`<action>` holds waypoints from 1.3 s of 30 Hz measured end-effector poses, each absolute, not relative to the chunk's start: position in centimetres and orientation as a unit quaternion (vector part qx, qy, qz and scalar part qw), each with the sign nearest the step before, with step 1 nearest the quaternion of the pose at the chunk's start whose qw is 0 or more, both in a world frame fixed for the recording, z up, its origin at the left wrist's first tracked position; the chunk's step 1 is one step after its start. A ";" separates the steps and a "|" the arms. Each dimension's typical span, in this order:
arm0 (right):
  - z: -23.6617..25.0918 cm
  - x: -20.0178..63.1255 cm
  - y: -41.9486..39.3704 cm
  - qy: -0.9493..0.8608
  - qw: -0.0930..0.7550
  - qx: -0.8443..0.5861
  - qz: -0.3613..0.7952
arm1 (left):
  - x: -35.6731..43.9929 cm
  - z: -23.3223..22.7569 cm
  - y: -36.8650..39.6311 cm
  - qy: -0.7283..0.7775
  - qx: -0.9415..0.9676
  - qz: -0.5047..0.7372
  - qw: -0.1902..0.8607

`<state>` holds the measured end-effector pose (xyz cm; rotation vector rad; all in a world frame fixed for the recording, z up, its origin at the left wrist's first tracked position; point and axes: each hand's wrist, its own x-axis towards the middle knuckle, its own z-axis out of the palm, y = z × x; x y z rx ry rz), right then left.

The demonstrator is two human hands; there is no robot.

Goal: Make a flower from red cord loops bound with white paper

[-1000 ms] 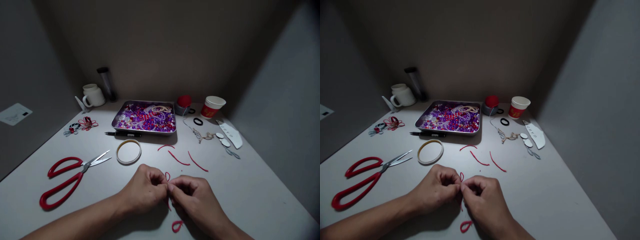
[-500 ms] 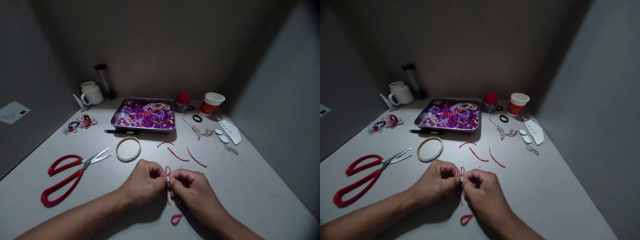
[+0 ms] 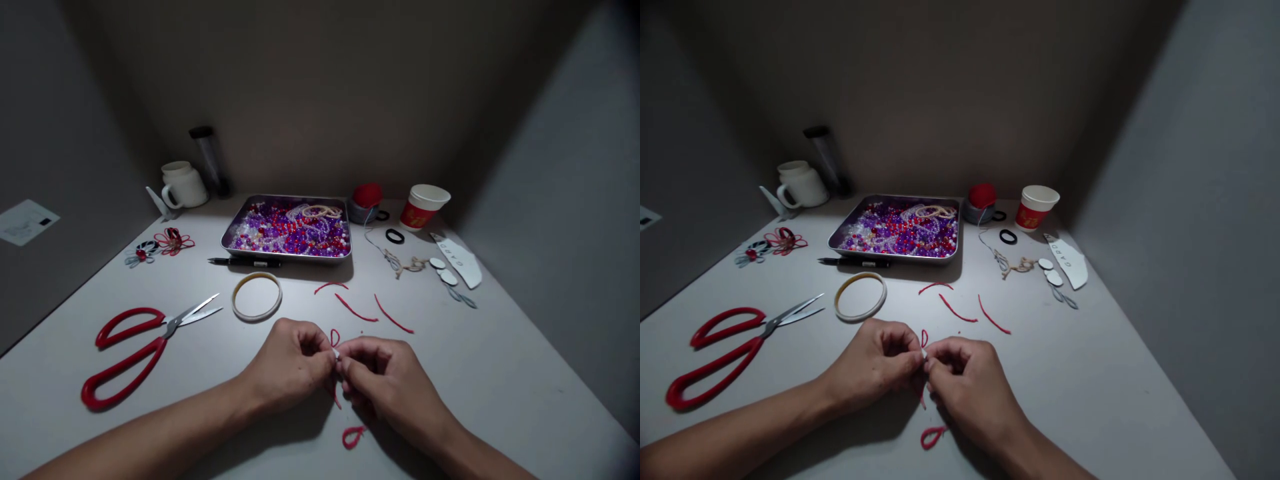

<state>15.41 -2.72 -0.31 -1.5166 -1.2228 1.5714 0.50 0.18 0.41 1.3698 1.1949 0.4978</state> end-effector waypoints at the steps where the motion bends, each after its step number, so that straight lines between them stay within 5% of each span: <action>1: -0.3 15.4 -2.7 -0.461 0.313 -0.580 0.595 | 0.5 0.4 0.2 0.510 0.587 0.214 0.591; 27: -0.5 15.2 -2.9 -0.431 0.347 -0.585 0.593 | 0.3 0.6 0.3 0.490 0.586 0.201 0.613; 39: -0.7 15.1 -3.2 -0.535 0.343 -0.598 0.488 | 0.5 0.5 0.2 0.519 0.604 0.204 0.569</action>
